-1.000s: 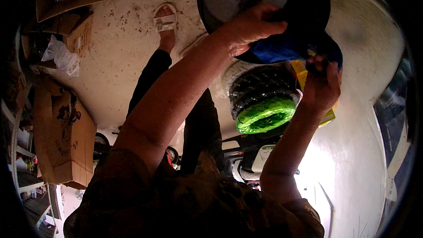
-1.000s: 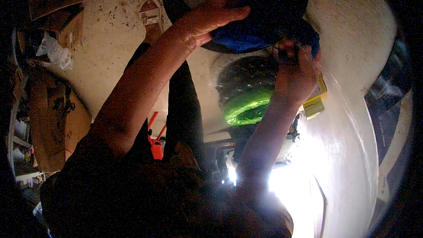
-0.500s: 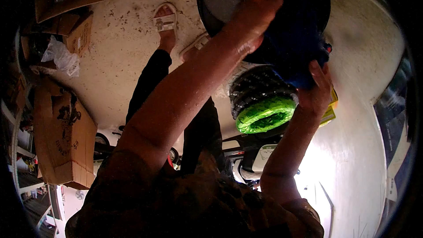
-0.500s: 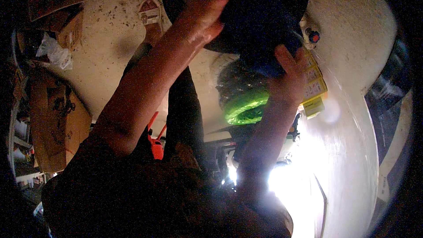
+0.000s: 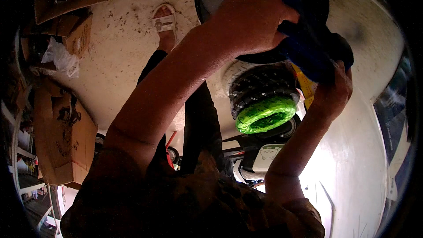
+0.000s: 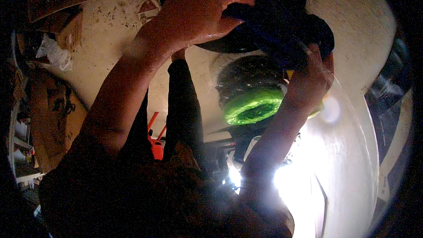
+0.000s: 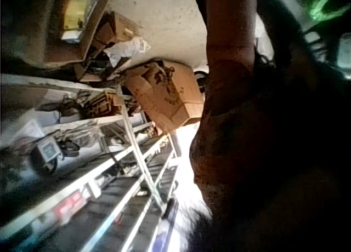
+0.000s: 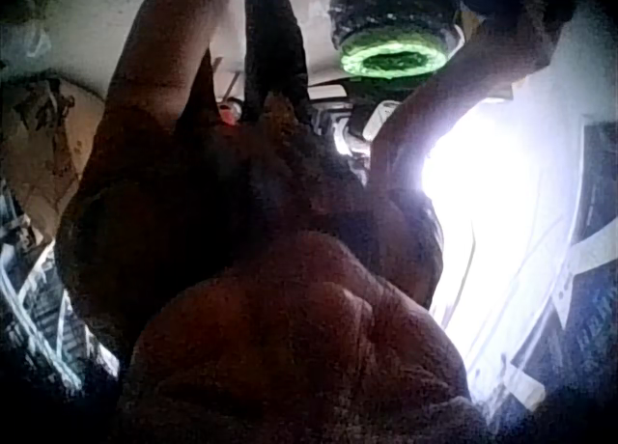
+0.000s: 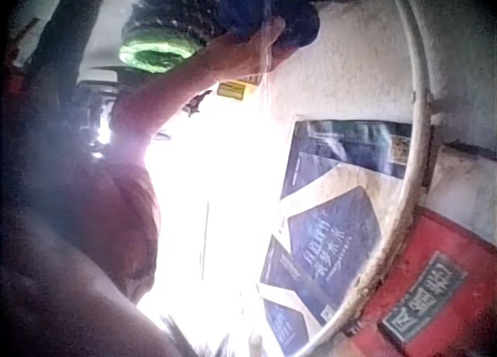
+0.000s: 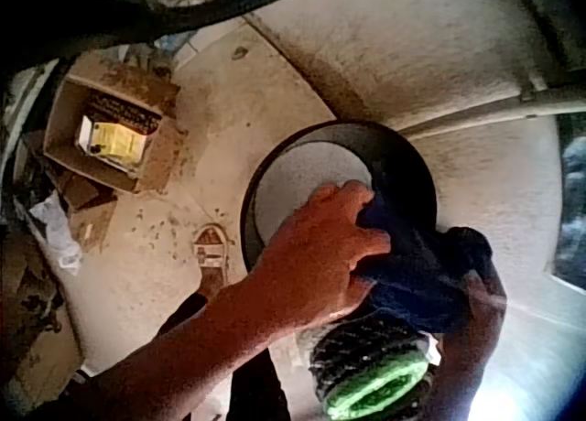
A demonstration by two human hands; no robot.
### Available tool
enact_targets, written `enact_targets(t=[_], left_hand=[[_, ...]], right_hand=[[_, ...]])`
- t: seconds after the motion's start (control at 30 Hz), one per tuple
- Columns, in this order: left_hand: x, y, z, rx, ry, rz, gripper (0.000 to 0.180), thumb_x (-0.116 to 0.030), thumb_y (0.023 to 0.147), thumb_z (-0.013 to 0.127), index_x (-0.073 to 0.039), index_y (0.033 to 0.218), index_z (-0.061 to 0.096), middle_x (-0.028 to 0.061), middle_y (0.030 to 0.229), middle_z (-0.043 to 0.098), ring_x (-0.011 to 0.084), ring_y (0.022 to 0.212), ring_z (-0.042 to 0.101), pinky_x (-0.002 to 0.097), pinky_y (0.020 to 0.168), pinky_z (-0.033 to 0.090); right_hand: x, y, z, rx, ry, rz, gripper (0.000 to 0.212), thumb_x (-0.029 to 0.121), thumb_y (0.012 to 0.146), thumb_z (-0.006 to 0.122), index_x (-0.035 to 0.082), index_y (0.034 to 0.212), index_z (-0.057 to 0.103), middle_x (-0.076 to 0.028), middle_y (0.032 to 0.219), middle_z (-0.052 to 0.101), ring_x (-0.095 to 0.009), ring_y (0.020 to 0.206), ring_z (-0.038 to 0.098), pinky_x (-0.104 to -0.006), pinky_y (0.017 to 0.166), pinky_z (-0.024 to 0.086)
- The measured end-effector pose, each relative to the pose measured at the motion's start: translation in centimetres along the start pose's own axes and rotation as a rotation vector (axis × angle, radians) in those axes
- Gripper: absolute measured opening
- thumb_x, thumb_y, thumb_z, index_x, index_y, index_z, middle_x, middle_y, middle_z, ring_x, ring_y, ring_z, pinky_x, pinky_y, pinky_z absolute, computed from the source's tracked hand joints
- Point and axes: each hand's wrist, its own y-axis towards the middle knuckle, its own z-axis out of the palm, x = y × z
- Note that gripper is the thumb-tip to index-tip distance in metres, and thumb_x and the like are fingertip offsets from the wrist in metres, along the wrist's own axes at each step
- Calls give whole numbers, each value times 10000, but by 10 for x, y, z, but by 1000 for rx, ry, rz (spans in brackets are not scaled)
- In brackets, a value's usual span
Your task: The person washes a blue cloth in a bucket of water, wrings it out, and wipes down the headlight housing, handlebars, and seat of a white electric scooter.
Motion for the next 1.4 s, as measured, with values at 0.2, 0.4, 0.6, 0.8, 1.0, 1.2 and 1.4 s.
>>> enact_targets(t=[0.2, 0.4, 0.6, 0.8, 1.0, 1.2, 1.4], left_hand=[[-16, 14, 12, 175, -790, -586, 390, -318, 820, 689, -61, 1111, 650, 160, 881, 669, 221, 737, 667, 377, 671, 552], [-42, 19, 30, 47, -1005, -865, 348, -280, 802, 664, -41, 1055, 646, 83, 671, 627, 156, 566, 594, 319, 555, 502], [-33, 11, 28, -7, -1454, -1142, 345, -257, 802, 681, -28, 1051, 616, 55, 753, 620, 115, 688, 574, 322, 613, 465], [-1, -11, 52, -229, -1559, -1053, 482, -247, 804, 733, -10, 1181, 546, 66, 933, 608, 133, 775, 539, 350, 727, 466], [14, -34, 100, -136, -1593, -1203, 684, -414, 847, 671, -75, 1382, 413, 152, 1354, 479, 284, 1247, 439, 441, 1027, 353], [-17, -21, 103, -165, -1919, -1358, 527, -543, 851, 621, -120, 1158, 552, 74, 1073, 571, 224, 913, 564, 438, 794, 471], [-16, -46, 113, -228, -1661, -1058, 278, -401, 919, 585, -159, 1056, 578, 12, 924, 579, 175, 811, 570, 398, 719, 489]], right_hand=[[-9, 5, -10, 76, -319, -105, 331, 170, 952, 509, -19, 1206, 605, -184, 1278, 563, -273, 1146, 573, -364, 995, 442], [-46, 4, -25, 369, -205, -103, 500, 200, 823, 737, 7, 1257, 580, -120, 1320, 539, -213, 1188, 519, -309, 1026, 369], [-54, 13, -25, 301, -613, -283, 638, 182, 693, 797, 31, 1259, 544, -145, 1240, 592, -269, 1133, 571, -370, 972, 453], [-40, 6, -19, 44, 220, 33, 497, 30, 794, 546, -67, 1277, 483, -242, 1295, 520, -367, 1239, 477, -488, 1098, 308], [-61, 13, -4, 86, 998, 128, 496, 40, 803, 552, 53, 1298, 523, -223, 1273, 547, -384, 1167, 542, -541, 974, 466], [-47, -54, 77, -71, -192, -340, 465, 59, 783, 611, 64, 1243, 548, -130, 1157, 569, -287, 1080, 537, -406, 979, 422], [-67, -37, 95, 30, -558, -632, 209, 172, 762, 716, 68, 940, 681, -93, 900, 632, -270, 847, 617, -392, 777, 492]])
